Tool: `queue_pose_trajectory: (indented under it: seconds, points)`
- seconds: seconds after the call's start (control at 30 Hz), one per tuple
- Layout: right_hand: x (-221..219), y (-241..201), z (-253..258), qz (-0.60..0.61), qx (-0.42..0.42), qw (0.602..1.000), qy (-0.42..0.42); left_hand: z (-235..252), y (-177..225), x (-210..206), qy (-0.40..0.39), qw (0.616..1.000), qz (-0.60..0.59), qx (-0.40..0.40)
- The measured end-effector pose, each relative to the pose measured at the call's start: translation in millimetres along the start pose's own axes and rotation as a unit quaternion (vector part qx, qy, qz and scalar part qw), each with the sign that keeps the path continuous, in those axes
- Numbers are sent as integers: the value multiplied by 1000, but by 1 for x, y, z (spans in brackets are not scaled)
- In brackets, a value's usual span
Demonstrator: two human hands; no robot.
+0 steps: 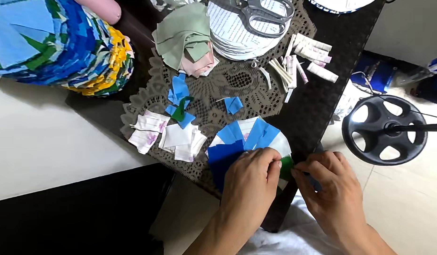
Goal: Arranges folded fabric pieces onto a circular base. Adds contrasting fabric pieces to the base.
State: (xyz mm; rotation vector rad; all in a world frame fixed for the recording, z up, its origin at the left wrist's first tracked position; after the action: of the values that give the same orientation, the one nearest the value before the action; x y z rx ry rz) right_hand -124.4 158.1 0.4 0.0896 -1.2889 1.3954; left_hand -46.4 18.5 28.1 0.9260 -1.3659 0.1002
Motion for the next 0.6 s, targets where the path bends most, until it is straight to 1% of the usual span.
queue_pose_trajectory:
  seconds: [0.1,0.33,0.6]
  points:
    - [-1,1,3,-13,-4,1000,-11,6,0,0,-12,1000,16,6]
    - [-2,3,7,-26,-5,999,-25,15,2,1,-18,999,43,-10]
    - [-3,4,8,-25,-11,999,-34,20,1,0,-24,998,49,-13]
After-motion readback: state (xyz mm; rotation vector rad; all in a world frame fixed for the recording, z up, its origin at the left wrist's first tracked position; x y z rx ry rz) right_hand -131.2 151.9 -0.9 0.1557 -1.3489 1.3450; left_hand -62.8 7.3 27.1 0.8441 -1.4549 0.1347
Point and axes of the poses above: each hand's wrist, its own z-axis towards the middle knuckle, its own x-axis out of the back of the hand, y = z × x, the point moved 4 cm from there along z, towards the middle knuckle, and after that the axes turned 11 degrees about x, right-handed, at the moved point
